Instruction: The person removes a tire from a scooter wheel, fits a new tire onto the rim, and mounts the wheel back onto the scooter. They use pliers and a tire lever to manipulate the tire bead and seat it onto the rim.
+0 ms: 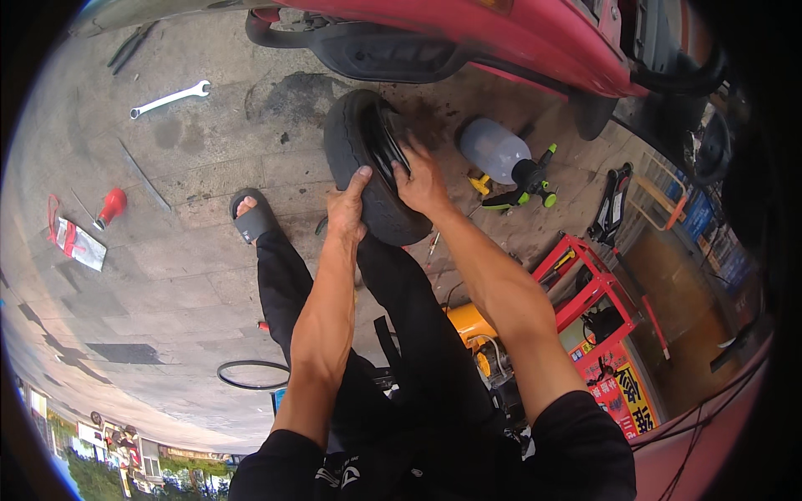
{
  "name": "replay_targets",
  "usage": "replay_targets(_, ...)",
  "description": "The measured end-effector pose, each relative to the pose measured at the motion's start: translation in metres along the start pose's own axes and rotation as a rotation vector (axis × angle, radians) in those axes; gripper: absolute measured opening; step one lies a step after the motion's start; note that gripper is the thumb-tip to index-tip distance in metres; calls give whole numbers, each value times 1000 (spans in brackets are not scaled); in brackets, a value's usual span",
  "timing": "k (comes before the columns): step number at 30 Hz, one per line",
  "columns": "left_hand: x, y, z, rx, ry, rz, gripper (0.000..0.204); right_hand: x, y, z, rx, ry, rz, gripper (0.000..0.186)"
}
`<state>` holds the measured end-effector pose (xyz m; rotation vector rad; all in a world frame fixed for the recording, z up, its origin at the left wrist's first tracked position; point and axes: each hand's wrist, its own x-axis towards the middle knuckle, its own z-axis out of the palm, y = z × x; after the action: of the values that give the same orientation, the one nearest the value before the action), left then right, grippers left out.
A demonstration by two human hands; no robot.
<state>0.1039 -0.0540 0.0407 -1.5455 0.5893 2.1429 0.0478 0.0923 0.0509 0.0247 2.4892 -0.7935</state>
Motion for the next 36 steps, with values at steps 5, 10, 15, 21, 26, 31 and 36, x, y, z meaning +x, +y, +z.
replay_targets(5, -9, 0, 28, -32, 118, 159, 55, 16, 4, -12, 17, 9, -134, 46)
replay_targets(10, -3, 7, 34, 37, 202, 198, 54, 24, -6, -6, -59, 59, -61, 42)
replay_targets(15, -2, 6, 52, 81, 234, 229, 58, 33, -2, -17, -86, 54, -20, 40)
replay_targets(21, 2, -2, 67, 46, 208, 270, 55, 44, 8, -29, -66, 32, -45, 41)
replay_targets(26, 11, -24, 60, 127, 279, 260, 69, 39, 23, -32, -108, 20, -82, 46)
replay_targets(31, -3, -26, 43, 684, 634, 578, 93, 9, 29, -21, -90, -2, -102, 50)
replay_targets(36, -15, -8, 29, 465, 420, 378, 74, -17, 27, 3, 24, -65, -12, 64)
